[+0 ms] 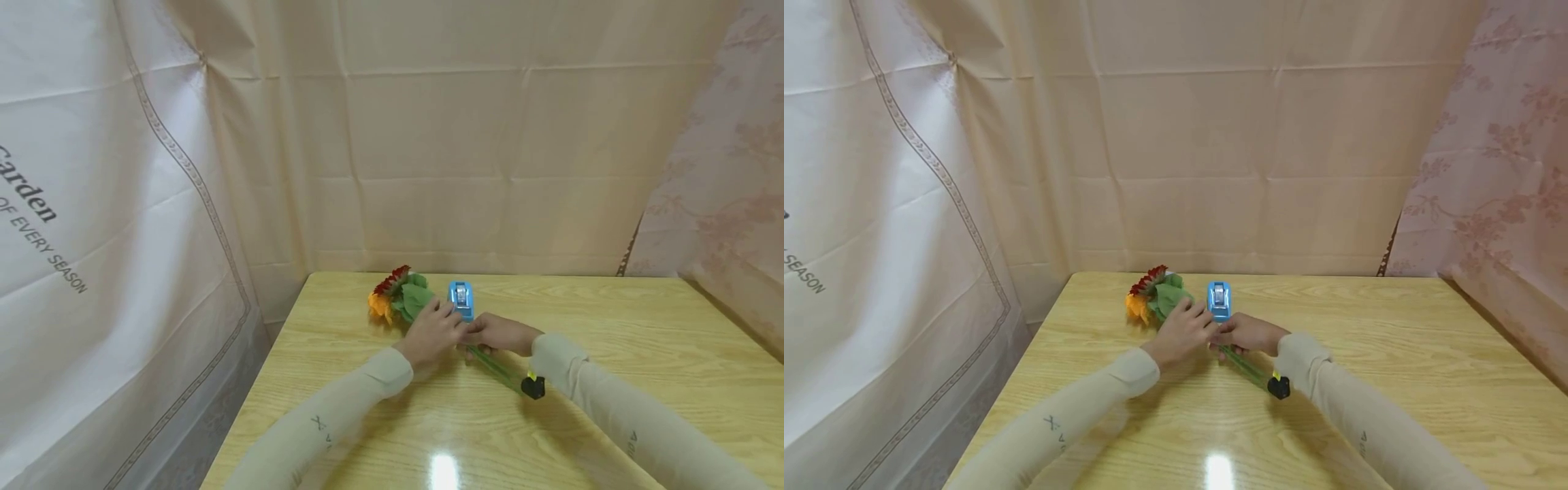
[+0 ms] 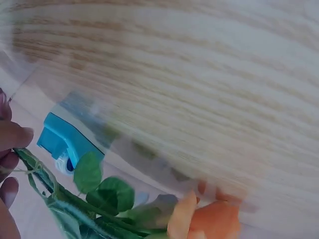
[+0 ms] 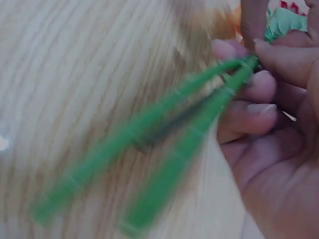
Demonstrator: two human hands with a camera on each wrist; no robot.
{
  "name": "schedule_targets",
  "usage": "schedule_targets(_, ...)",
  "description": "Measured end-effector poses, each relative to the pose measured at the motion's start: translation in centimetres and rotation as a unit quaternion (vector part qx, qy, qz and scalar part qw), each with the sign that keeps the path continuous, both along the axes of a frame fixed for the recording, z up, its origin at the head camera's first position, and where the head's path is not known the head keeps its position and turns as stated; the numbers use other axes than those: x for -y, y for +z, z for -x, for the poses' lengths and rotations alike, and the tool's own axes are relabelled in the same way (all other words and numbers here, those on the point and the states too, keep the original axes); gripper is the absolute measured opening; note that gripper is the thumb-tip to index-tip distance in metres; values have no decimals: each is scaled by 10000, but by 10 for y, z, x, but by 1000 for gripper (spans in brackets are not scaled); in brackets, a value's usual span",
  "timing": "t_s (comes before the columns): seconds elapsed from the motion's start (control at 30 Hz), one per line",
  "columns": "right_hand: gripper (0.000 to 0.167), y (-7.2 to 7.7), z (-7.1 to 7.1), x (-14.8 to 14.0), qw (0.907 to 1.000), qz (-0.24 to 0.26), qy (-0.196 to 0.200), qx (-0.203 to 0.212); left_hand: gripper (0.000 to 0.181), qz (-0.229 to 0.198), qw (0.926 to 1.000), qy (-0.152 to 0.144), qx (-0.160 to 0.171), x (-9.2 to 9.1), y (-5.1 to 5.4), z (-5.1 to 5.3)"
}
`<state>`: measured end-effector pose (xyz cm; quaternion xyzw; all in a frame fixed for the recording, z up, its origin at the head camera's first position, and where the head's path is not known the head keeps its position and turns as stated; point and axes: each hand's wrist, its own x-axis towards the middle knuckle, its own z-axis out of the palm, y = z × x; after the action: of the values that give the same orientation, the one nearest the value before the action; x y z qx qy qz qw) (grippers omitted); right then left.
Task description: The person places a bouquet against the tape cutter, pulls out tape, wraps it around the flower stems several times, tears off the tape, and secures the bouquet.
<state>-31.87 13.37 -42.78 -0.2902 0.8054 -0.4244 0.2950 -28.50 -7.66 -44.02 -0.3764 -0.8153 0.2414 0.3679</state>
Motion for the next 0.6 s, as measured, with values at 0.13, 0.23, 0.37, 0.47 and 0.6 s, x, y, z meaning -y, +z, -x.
schedule_targets(0.13,32,-1,-2,3,9990,121,-163,-388,14,-513,9969,-183,562,5,3,0)
schedule_targets(0.23,33,-2,-4,3,9967,172,-407,-674,19,-1171,9829,-499,1329,9,5,-1)
schedule_targets(0.37,36,-2,-7,1,9910,157,-812,-1053,18,-2000,9543,-943,2010,13,2,0)
schedule_targets(0.47,36,-2,-8,-1,9857,146,-1016,-1333,14,-2447,9349,-1197,2273,16,-1,1)
schedule_targets(0.6,36,-3,-8,-5,9801,146,-1233,-1546,9,-2605,9204,-1310,2605,20,-2,3)
